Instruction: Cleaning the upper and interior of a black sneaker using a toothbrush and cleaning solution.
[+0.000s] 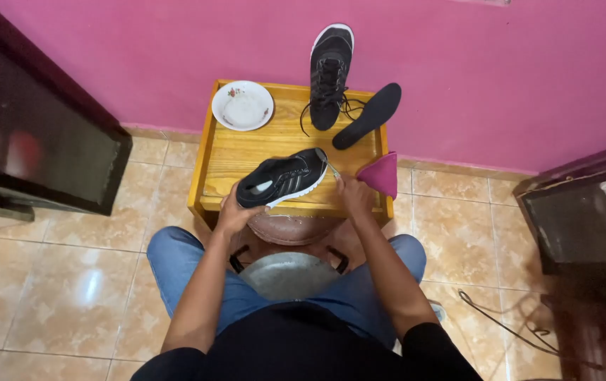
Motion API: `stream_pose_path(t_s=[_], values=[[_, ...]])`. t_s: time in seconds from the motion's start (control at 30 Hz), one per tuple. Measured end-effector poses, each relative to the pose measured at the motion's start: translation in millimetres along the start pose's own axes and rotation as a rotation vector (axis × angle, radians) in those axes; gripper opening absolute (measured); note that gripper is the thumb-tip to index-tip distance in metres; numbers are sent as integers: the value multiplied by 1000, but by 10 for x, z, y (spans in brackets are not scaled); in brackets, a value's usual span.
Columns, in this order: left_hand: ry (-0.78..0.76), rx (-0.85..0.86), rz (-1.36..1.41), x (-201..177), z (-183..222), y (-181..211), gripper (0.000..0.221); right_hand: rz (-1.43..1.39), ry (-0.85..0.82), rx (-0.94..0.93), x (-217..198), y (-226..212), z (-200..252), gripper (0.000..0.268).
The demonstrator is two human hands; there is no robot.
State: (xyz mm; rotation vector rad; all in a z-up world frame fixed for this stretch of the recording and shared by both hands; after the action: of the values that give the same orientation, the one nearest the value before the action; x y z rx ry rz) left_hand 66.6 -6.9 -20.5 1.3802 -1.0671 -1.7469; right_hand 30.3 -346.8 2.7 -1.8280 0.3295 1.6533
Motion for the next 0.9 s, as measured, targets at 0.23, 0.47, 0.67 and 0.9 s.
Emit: stream_pose_path(t_s=[0.23, 0.47, 0.67, 0.9], values=[[51, -1, 7, -58, 82, 128, 100, -108, -27, 4, 131, 170, 691, 40], [47, 23, -5, -29, 29, 76, 99, -161, -105, -18, -72, 35, 938, 38], [44, 24, -5, -8, 35, 69, 100, -169, -113, 42, 265, 88, 449, 44], [49, -10, -15, -53, 28, 25, 102, -243, -242, 51, 436, 91, 1112, 37]])
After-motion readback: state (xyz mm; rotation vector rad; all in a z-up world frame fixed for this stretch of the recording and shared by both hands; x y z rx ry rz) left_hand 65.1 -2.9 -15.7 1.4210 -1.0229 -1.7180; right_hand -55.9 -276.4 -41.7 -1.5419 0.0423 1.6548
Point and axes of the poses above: each hand's wrist, its own z-axis away from the middle knuckle, its own x-axis out of the palm, y = z × x, the point moved 7 cm from there along -z, towards the middle knuckle, and after that the axes turned 12 degrees about x, right-handed, at the moved point
